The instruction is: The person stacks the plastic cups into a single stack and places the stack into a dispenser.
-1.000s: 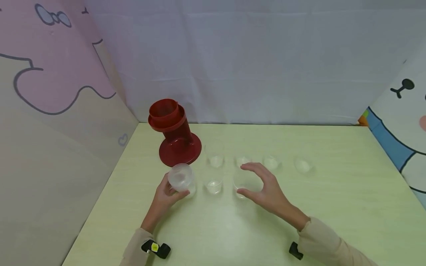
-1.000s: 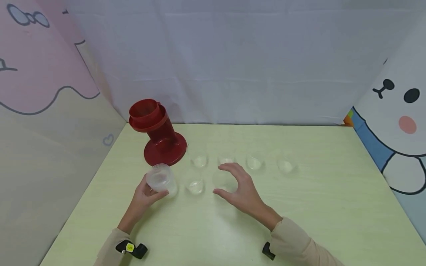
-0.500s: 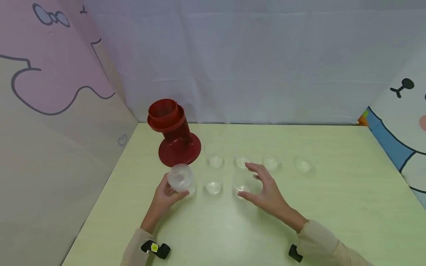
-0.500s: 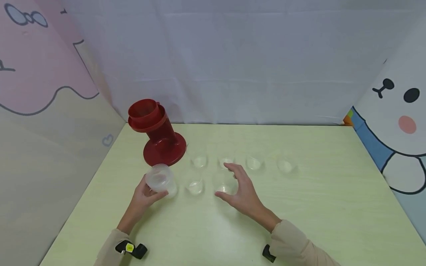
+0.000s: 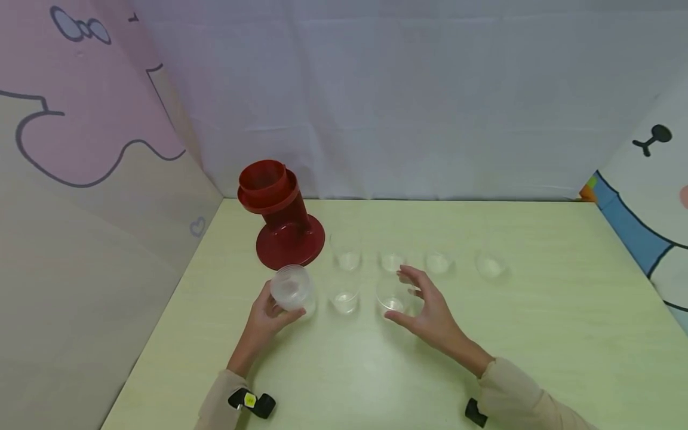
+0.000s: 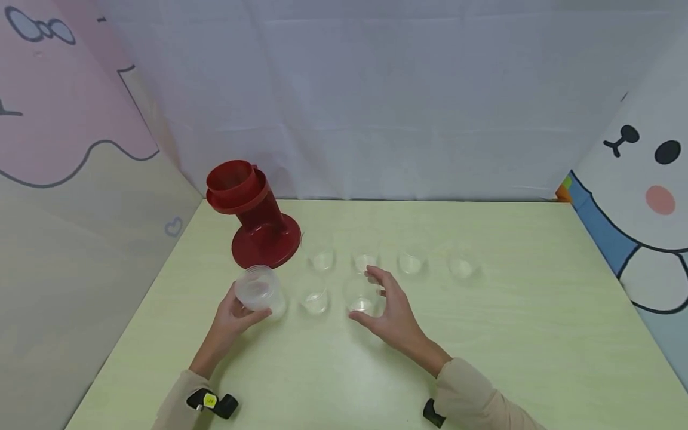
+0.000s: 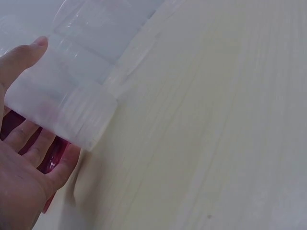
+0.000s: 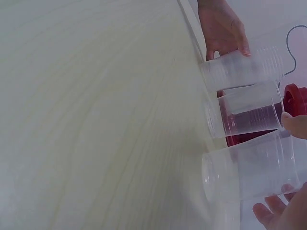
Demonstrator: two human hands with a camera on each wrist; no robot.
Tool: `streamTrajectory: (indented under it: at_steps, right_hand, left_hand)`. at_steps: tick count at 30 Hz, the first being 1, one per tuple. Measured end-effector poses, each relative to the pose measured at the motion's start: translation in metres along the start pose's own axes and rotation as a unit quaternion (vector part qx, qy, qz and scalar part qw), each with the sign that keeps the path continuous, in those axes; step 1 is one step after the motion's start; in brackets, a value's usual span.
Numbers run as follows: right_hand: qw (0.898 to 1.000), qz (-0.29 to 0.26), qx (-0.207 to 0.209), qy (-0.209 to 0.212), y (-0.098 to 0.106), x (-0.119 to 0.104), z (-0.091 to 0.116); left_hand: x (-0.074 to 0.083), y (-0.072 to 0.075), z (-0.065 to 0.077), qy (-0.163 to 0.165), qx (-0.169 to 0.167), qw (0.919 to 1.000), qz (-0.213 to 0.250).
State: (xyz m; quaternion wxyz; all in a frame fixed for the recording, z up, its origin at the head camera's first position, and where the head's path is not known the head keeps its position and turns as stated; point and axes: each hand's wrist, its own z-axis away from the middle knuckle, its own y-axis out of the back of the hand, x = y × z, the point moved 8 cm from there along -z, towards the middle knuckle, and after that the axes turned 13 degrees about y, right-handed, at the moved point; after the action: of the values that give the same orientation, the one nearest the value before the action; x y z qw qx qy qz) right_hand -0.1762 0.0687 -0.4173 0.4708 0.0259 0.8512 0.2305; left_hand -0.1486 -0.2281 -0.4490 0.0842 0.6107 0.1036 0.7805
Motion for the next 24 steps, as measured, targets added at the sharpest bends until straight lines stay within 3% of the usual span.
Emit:
streamTrajectory:
  at_steps: [7,17,24]
  right_hand:
    - [0.999,-0.029,-0.001,-0.023,0.000,-0.017,-0.003]
    - [0.998,-0.056,0.002,-0.039,-0.008,0.019,0.008]
    - [0.998,-0.068,0.006,-0.013,-0.005,0.018,0.002]
  left_hand:
    - [0.000,0.000,0.000,-0.004,0.000,1.0000,-0.003]
    - [-0.001,-0.001,0.001,-0.006,-0.004,1.0000,0.006]
    - [0.000,0.000,0.000,-0.011,-0.003,0.9999,0.004]
